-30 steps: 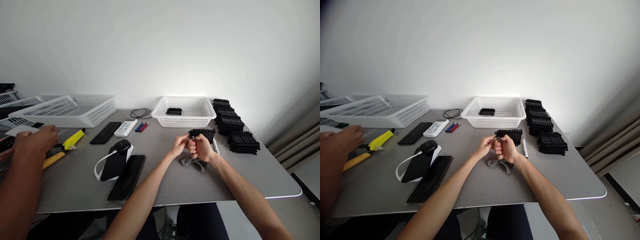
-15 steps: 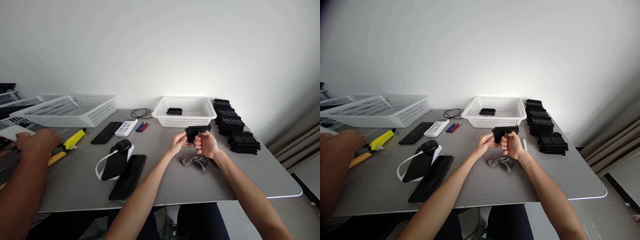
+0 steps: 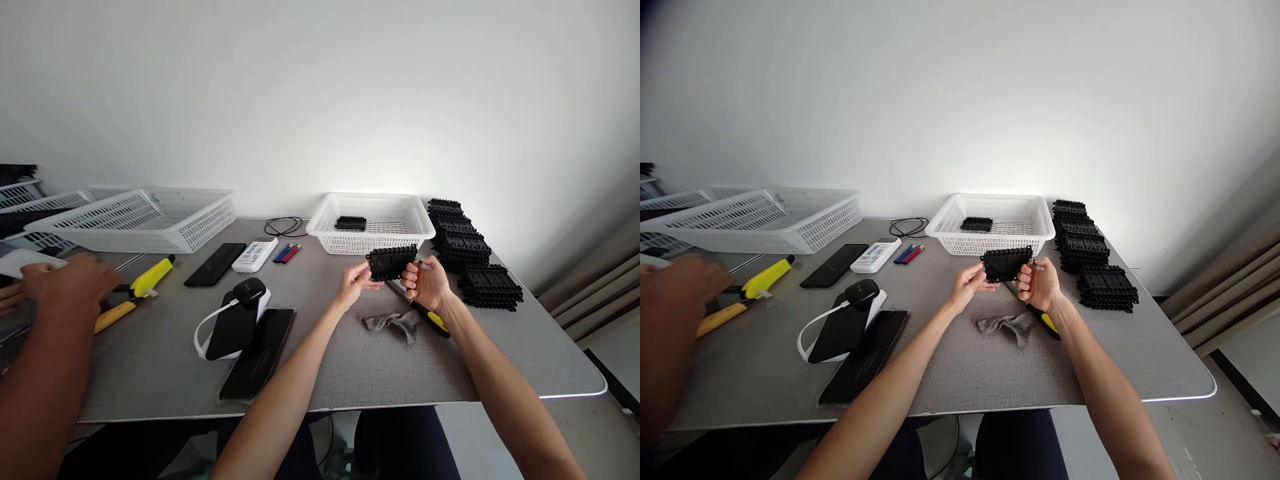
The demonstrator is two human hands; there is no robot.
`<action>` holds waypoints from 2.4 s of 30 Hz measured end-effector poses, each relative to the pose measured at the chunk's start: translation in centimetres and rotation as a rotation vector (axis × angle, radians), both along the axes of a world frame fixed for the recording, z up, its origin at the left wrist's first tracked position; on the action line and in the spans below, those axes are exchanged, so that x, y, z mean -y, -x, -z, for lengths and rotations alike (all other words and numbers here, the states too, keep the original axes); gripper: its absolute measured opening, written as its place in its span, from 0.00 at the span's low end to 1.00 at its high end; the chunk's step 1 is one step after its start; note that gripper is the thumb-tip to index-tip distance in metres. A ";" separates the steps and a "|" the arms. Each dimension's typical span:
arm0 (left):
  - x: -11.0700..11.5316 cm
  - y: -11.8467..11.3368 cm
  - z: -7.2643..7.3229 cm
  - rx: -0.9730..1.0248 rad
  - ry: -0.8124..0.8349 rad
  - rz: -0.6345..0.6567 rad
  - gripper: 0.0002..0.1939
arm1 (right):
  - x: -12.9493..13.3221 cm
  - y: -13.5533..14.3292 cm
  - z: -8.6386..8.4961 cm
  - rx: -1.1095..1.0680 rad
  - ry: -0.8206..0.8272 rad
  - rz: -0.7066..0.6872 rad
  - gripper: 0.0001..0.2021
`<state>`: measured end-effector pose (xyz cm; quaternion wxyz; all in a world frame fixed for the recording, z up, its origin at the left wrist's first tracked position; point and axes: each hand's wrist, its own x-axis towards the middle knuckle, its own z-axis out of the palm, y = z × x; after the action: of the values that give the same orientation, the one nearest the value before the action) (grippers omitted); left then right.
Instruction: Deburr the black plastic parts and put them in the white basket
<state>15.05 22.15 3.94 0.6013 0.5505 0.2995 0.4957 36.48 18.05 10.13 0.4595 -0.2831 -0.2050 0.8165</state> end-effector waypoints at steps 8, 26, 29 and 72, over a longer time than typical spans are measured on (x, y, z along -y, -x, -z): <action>0.5 -0.3 -0.2 -0.036 -0.026 0.025 0.37 | 0.3 1.1 0.1 0.073 0.007 -0.070 0.12; 1.1 -1.2 -0.3 -0.119 -0.085 0.029 0.25 | 1.2 3.8 0.6 0.220 -0.019 -0.233 0.10; 1.1 -1.3 -0.4 -0.121 -0.076 0.022 0.23 | 1.2 3.7 0.8 0.227 -0.076 -0.281 0.11; 0.7 -0.5 -1.1 -0.149 0.031 -0.185 0.25 | 0.4 3.6 3.1 0.831 -0.476 0.844 0.14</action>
<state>15.59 21.44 5.02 0.5375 0.5465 0.4005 0.5020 32.88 17.69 7.05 0.6740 -0.5226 -0.4128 0.3196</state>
